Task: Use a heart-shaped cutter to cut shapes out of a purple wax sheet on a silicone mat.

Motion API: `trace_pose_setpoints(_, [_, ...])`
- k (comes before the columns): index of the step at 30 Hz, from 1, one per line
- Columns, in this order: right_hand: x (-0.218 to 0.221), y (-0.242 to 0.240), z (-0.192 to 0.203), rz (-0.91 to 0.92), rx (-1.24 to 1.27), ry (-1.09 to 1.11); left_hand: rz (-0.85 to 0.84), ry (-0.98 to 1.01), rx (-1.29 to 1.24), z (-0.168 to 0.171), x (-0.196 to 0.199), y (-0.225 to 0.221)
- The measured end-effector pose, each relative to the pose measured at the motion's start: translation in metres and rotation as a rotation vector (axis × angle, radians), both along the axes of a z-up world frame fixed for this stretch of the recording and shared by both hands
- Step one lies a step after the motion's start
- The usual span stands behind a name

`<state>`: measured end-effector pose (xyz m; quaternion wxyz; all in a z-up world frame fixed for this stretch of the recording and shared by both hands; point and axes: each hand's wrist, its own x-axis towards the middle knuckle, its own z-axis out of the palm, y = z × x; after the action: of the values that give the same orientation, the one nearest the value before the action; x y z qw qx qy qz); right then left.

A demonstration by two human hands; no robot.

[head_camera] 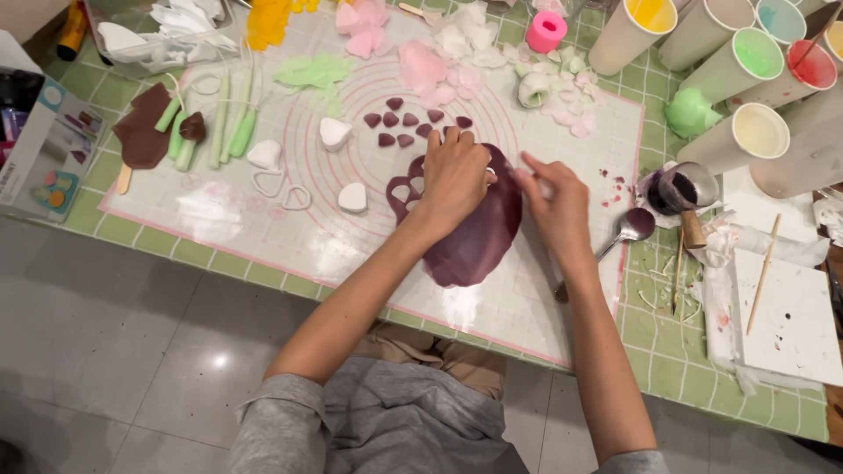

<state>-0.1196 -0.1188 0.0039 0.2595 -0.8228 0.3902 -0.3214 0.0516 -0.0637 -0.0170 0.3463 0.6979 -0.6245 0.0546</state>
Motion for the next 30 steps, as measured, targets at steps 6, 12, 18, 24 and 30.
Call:
trace_pose_setpoints(6, [-0.012,-0.024,-0.032,0.038,0.120,-0.393,-0.006,-0.024,0.007,-0.005,-0.004,-0.001])
trace_pose_setpoints(12, [-0.003,-0.009,-0.023,-0.062,0.327,-0.391,-0.035,-0.052,0.012,-0.008,-0.004,0.003])
trace_pose_setpoints(18, [-0.004,-0.010,-0.025,-0.069,0.323,-0.374,-0.074,-0.025,-0.046,0.002,-0.006,0.007])
trace_pose_setpoints(24, [-0.005,-0.004,-0.022,0.123,0.263,-0.407,-0.153,0.350,-0.018,0.005,0.001,0.008])
trace_pose_setpoints(30, [0.006,0.015,-0.005,0.285,-0.074,-0.363,-0.413,1.285,0.043,-0.015,0.018,-0.001])
